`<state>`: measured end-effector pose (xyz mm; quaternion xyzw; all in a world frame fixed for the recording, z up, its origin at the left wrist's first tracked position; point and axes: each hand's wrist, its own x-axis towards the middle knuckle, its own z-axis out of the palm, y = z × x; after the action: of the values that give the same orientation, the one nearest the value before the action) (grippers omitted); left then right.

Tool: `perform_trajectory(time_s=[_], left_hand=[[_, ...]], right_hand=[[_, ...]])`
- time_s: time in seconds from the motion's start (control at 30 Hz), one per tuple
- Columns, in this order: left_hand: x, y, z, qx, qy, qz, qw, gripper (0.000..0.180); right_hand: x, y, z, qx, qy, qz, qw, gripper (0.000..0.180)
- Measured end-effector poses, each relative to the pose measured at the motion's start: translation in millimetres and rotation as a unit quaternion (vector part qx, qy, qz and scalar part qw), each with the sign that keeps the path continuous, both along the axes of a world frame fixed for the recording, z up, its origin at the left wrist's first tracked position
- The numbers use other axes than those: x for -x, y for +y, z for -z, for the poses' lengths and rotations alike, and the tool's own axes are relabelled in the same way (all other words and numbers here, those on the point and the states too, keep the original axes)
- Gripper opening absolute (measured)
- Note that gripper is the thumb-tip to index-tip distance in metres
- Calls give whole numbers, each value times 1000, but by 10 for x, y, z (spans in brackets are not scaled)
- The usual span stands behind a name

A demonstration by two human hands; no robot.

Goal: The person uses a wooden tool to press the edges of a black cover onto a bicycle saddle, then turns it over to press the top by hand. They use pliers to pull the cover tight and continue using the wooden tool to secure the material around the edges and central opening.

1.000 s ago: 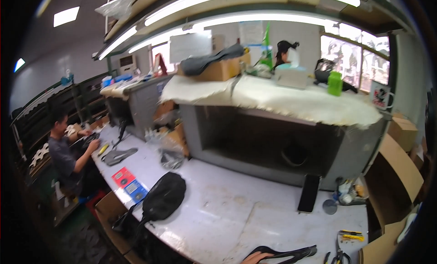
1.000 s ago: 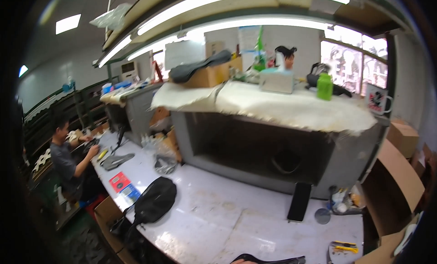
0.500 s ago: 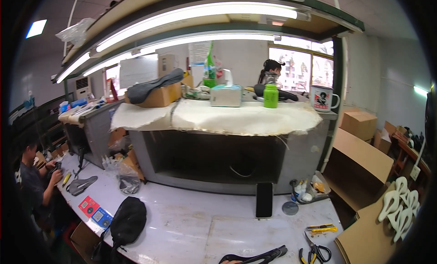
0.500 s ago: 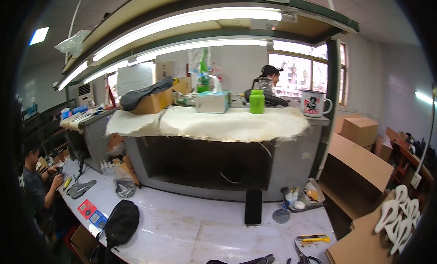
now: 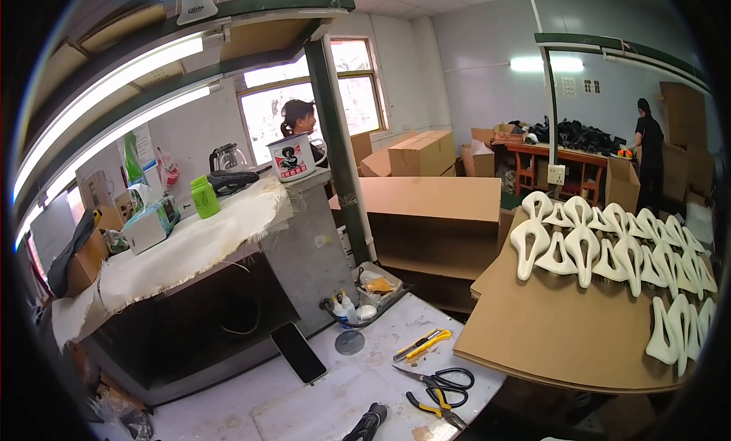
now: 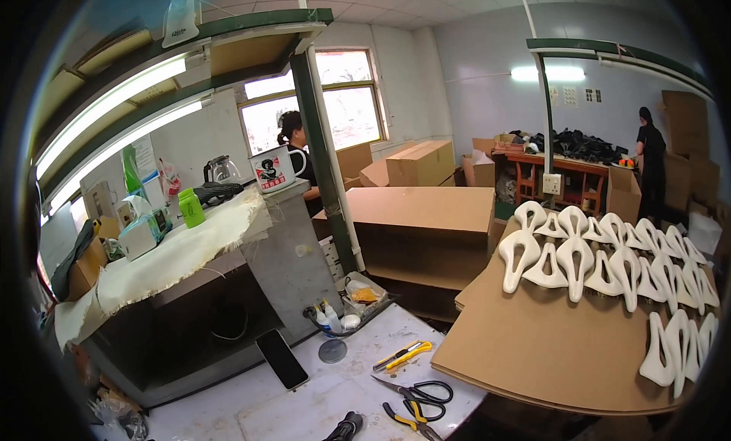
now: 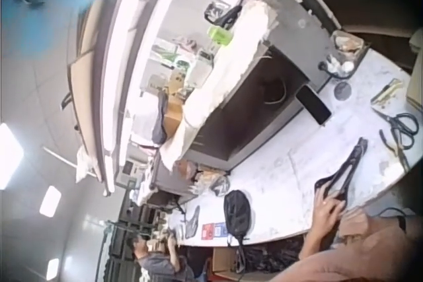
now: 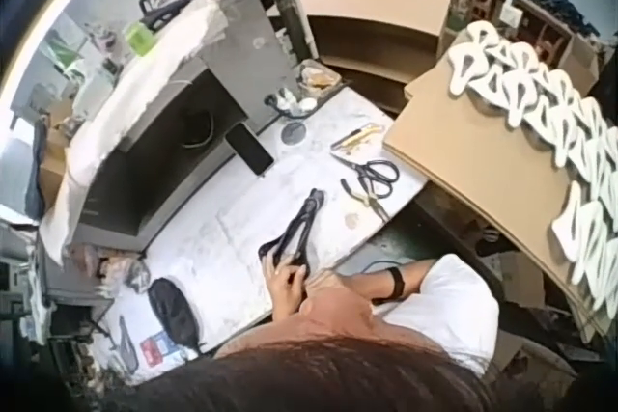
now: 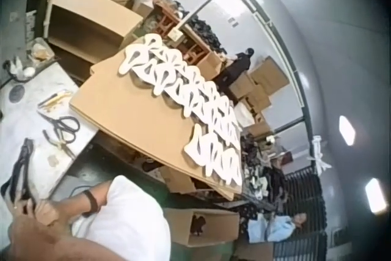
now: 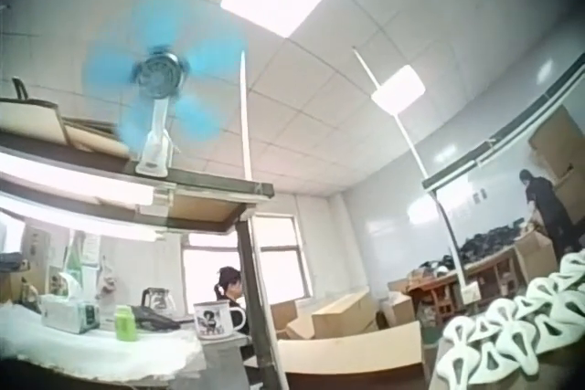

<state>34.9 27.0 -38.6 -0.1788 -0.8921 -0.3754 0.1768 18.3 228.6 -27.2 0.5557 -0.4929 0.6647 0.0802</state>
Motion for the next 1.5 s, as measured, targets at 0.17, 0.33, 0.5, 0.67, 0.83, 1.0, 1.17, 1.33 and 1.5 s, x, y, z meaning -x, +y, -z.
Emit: perform_trajectory(time_s=[0.17,0.33,0.5,0.67,0.83,1.0,1.17,1.33,1.5], left_hand=[[-38,-188,460,-9,-84,-27,996,17],[-8,-201,412,2,-55,-23,998,19],[-15,-138,217,13,-53,-16,998,18],[-24,30,-151,-4,5,3,1000,18],[-14,22,-128,-3,7,-3,1000,17],[2,6,-137,-7,17,5,1000,17],[34,4,-153,-6,31,8,999,15],[9,-51,-98,4,22,8,1000,15],[61,-79,-121,-8,-3,25,1000,16]], right_hand=[[-51,29,82,-31,-5,32,999,19],[-13,42,22,-19,-17,18,1000,21],[20,12,161,10,53,44,998,21],[-97,45,-27,-14,-33,24,999,22],[-17,15,-85,4,4,35,999,26],[-38,-42,-43,12,10,26,1000,28],[-17,-121,16,34,35,29,998,29],[-23,-169,-4,51,49,33,997,28],[1,-189,-18,56,41,34,997,27]])
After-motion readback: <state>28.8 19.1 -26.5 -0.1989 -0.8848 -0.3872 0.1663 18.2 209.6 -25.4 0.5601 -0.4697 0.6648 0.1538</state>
